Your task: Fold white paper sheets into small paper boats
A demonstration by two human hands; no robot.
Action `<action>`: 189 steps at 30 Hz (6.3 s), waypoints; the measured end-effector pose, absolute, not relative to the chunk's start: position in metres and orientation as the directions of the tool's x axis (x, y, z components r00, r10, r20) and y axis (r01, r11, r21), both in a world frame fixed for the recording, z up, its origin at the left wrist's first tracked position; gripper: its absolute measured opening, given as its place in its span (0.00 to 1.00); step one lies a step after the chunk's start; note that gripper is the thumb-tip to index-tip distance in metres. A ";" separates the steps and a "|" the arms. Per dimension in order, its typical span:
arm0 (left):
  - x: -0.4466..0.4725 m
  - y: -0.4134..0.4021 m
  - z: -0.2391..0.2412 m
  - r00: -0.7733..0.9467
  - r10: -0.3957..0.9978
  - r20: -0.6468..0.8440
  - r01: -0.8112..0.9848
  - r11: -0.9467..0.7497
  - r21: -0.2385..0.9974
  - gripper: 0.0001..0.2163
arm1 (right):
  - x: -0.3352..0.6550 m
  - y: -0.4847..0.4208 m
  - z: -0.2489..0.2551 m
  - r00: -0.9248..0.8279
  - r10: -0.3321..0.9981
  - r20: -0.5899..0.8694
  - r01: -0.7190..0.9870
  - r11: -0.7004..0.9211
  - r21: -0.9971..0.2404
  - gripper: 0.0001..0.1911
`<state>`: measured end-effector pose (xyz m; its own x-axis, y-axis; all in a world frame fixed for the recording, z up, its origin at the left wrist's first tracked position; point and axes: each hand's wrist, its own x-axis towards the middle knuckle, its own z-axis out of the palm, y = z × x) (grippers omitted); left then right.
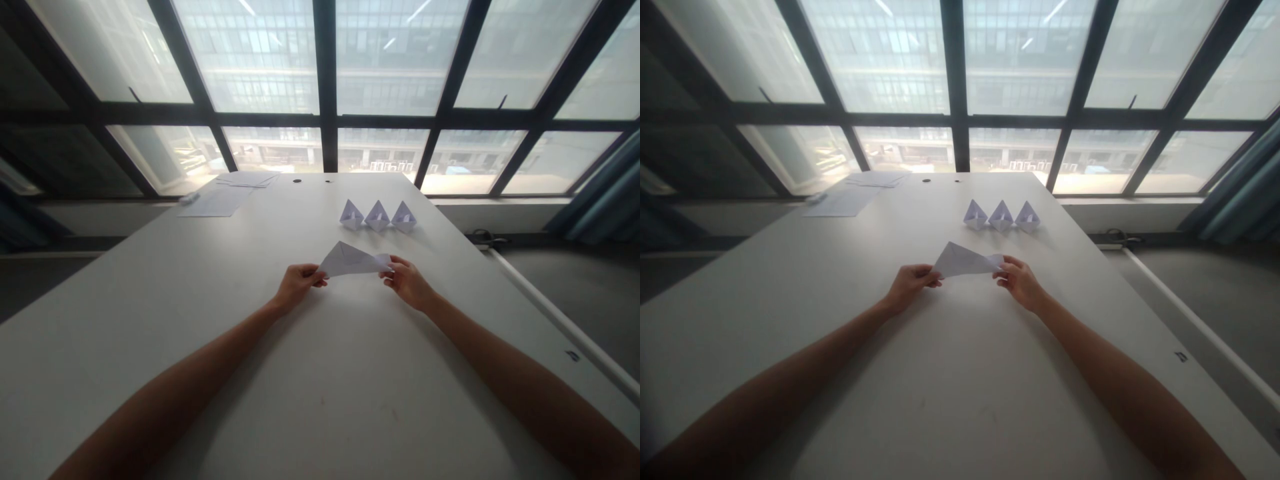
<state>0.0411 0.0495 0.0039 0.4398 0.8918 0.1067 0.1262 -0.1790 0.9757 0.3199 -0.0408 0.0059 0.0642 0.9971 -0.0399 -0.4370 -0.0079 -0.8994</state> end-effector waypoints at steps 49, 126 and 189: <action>0.041 0.046 0.004 0.442 0.876 0.193 0.118 -0.270 0.956 0.19 | 0.299 -0.045 0.005 0.414 0.775 0.478 0.208 0.431 -0.878 0.10; 0.032 0.043 0.017 0.737 0.610 0.290 0.531 -0.789 0.309 0.13 | 0.324 -0.029 -0.003 0.104 0.986 0.133 0.574 0.049 -0.817 0.19; 0.064 0.013 0.015 0.514 0.808 0.289 0.661 -0.588 0.466 0.19 | 0.260 -0.046 -0.011 0.269 0.901 0.341 0.404 0.216 -0.889 0.27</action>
<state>0.0639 0.0126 0.0151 0.5142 0.8076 0.2888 0.6611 -0.5877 0.4664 0.2599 -0.0456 -0.0110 0.2690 0.9008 0.3408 0.4040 0.2156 -0.8890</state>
